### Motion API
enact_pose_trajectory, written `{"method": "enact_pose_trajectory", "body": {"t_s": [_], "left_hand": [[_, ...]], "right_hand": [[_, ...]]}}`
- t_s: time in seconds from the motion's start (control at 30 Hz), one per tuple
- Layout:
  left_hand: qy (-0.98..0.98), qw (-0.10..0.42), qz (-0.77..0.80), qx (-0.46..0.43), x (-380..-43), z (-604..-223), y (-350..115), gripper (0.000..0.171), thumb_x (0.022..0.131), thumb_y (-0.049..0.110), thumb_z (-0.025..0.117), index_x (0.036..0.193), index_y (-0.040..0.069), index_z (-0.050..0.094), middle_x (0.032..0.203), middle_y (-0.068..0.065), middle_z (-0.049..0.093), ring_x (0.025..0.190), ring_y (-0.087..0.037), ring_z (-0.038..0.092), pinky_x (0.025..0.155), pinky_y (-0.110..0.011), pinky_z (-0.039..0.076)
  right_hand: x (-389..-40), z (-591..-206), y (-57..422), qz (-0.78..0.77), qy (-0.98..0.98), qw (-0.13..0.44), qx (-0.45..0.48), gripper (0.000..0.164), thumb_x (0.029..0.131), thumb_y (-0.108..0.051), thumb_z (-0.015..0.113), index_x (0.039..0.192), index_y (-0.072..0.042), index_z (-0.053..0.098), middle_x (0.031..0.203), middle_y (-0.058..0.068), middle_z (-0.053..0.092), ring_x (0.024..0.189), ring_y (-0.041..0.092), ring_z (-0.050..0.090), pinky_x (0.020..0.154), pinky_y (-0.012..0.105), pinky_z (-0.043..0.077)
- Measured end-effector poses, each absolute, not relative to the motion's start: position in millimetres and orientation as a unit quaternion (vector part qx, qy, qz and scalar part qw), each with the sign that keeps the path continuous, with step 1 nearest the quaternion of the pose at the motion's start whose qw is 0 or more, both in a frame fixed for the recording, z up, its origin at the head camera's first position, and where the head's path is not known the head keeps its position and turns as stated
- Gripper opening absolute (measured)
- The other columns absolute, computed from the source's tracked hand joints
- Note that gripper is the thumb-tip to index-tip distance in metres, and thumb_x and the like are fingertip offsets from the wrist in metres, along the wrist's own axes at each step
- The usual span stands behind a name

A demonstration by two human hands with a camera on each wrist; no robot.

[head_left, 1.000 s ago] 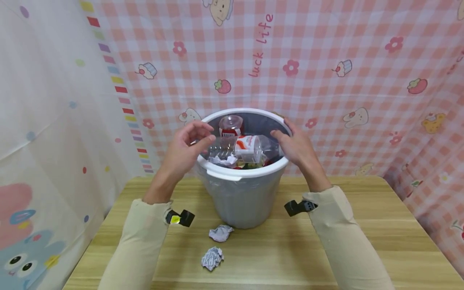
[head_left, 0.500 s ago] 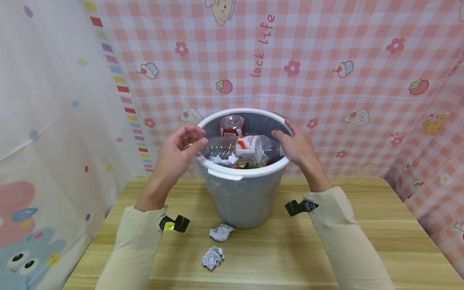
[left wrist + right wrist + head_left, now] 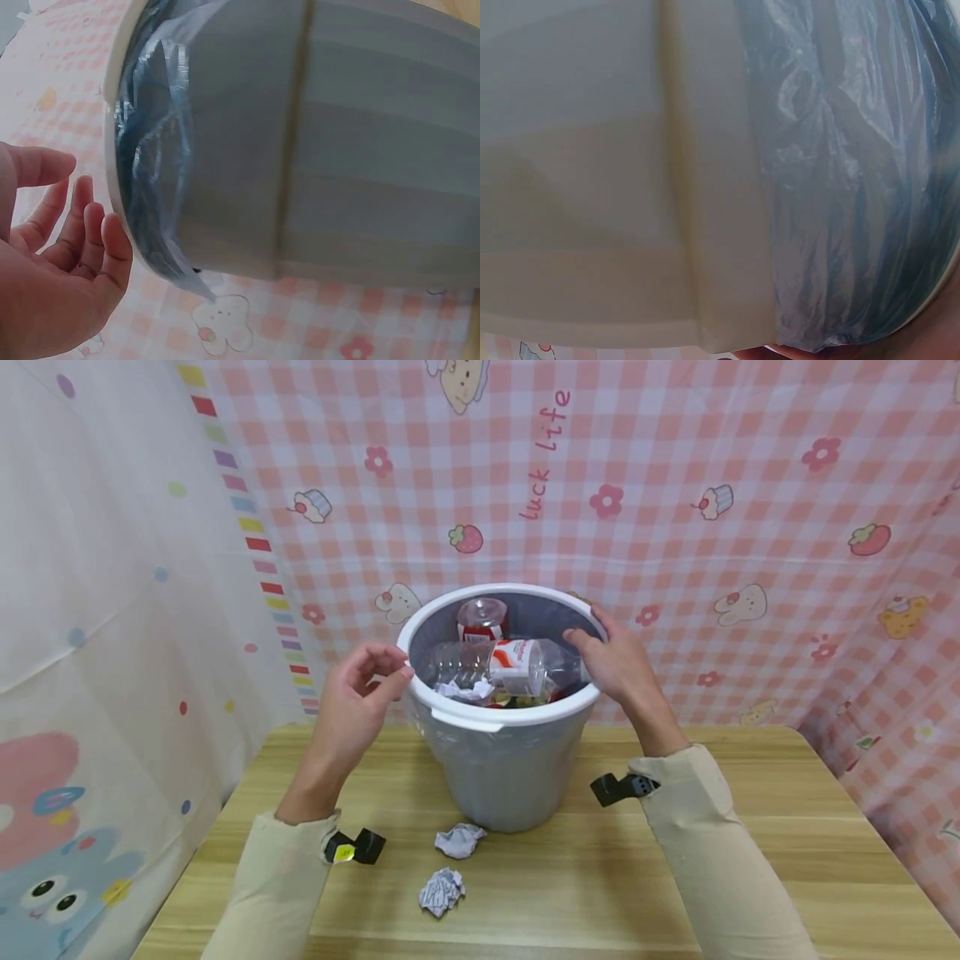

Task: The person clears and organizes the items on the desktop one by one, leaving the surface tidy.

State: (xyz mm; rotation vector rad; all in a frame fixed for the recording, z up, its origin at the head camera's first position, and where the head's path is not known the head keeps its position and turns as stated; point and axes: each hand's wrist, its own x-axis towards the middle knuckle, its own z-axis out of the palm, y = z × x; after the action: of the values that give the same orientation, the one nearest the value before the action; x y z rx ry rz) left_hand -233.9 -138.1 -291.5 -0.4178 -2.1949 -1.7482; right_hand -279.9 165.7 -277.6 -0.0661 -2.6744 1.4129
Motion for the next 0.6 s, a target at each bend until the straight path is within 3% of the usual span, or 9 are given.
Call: {"method": "enact_pose_trajectory", "body": {"t_s": [0.33,0.6], "left_hand": [[-0.776,0.135,-0.602,-0.132,-229.7,-316.6,-151.4,0.023,0.098,0.017,0.062,0.113,0.001,0.058,0.105,-0.007,0.057,0.099,-0.021,0.054,0.082,-0.024,0.049],[-0.770,0.126,-0.614,-0.121,-229.1,-338.4,-155.3,0.017,0.095,0.008,0.062,0.109,-0.002,0.059,0.097,-0.005,0.057,0.091,-0.016,0.055,0.074,-0.022,0.048]], "right_hand": [[-279.6,-278.0,165.9,0.468,-0.882,0.057,-0.019,0.072,0.098,-0.049,0.048,0.159,-0.024,0.020,0.160,0.014,0.029,0.142,0.039,0.033,0.113,0.059,0.028],[-279.0,-277.5,165.0,0.466,-0.882,0.057,-0.020,0.072,0.098,-0.049,0.048,0.159,-0.024,0.020,0.161,0.013,0.029,0.143,0.039,0.032,0.114,0.060,0.026]]}}
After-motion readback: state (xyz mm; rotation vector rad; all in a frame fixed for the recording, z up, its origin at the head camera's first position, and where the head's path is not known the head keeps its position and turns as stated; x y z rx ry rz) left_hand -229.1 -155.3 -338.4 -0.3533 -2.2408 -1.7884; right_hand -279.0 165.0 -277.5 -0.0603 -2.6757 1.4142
